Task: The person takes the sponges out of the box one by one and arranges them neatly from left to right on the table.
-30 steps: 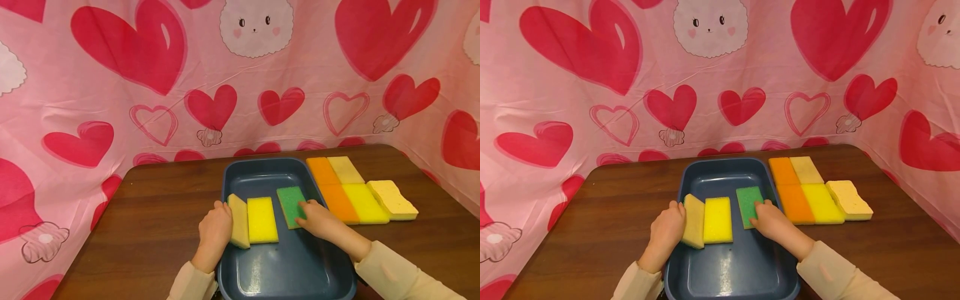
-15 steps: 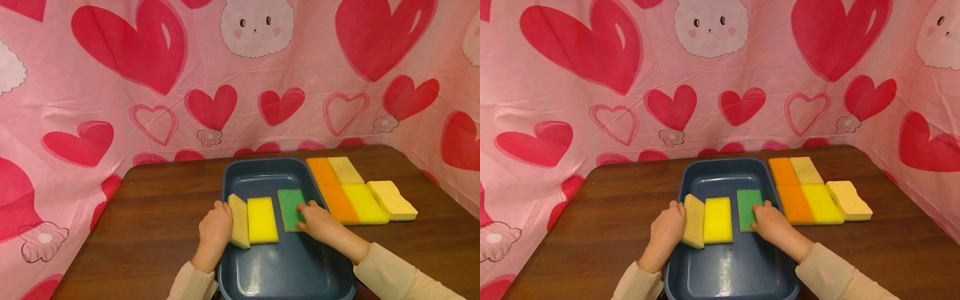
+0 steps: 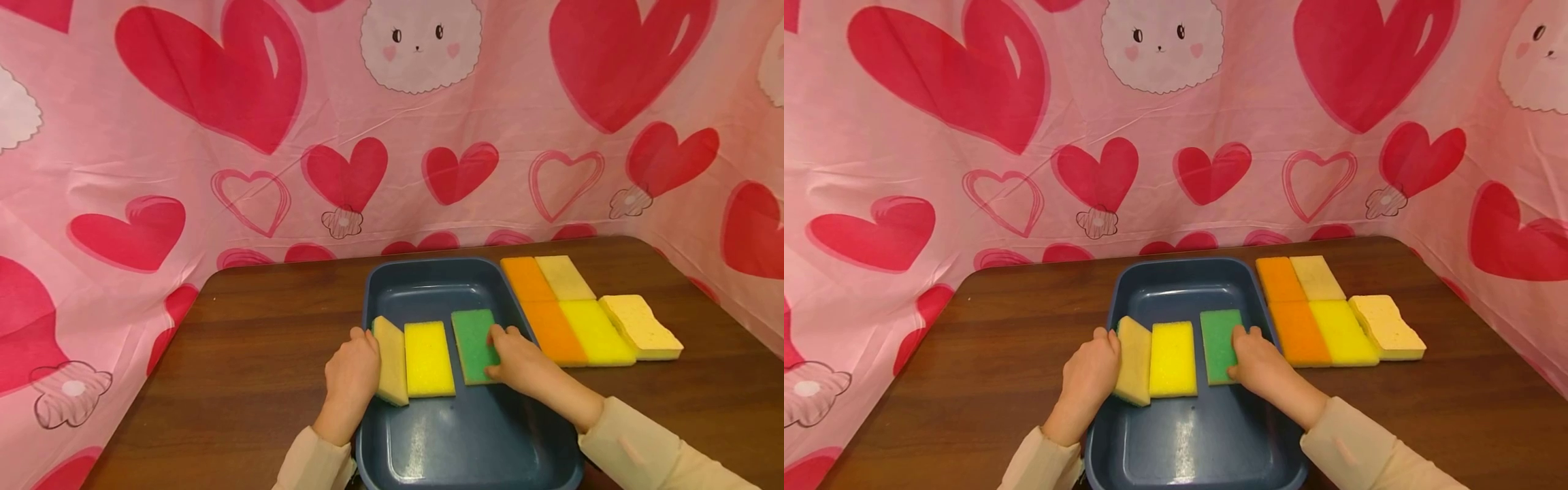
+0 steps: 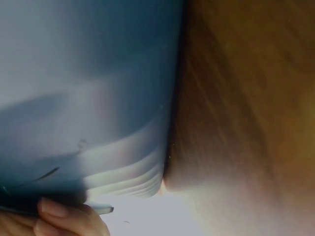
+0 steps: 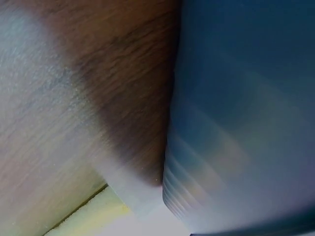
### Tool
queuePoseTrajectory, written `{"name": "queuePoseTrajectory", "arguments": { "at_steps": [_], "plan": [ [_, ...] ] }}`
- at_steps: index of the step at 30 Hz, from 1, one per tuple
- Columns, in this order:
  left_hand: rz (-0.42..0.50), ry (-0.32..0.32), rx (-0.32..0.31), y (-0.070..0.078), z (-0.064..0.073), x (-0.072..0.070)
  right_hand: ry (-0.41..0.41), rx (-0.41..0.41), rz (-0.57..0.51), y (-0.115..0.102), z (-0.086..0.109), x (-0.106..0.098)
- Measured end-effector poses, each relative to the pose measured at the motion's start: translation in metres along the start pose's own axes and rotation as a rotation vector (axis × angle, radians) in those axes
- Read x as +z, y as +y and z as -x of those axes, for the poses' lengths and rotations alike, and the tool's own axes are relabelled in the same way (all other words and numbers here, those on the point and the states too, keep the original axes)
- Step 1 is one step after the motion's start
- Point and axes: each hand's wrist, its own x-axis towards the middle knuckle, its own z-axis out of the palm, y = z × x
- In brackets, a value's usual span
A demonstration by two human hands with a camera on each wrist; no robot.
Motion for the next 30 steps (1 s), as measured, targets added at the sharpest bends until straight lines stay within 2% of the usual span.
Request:
{"name": "queuePoseTrajectory", "arguments": {
  "at_steps": [7, 12, 20, 30],
  "plan": [
    [0.004, 0.006, 0.003, 0.0005, 0.0005, -0.0008, 0.048, -0.014, -0.057, 0.0012, -0.0018, 0.0010],
    [0.000, -0.009, -0.009, 0.0009, 0.0003, -0.0011, 0.046, -0.016, -0.056, 0.0009, -0.0027, 0.0005],
    [-0.005, 0.002, -0.005, 0.0007, -0.0002, 0.0001, 0.051, -0.029, -0.074, 0.0004, -0.0031, -0.0012],
    [-0.008, 0.004, 0.001, 0.0008, 0.0005, -0.0001, 0.059, -0.064, -0.200, 0.0026, -0.0011, -0.0046]
  ]
}}
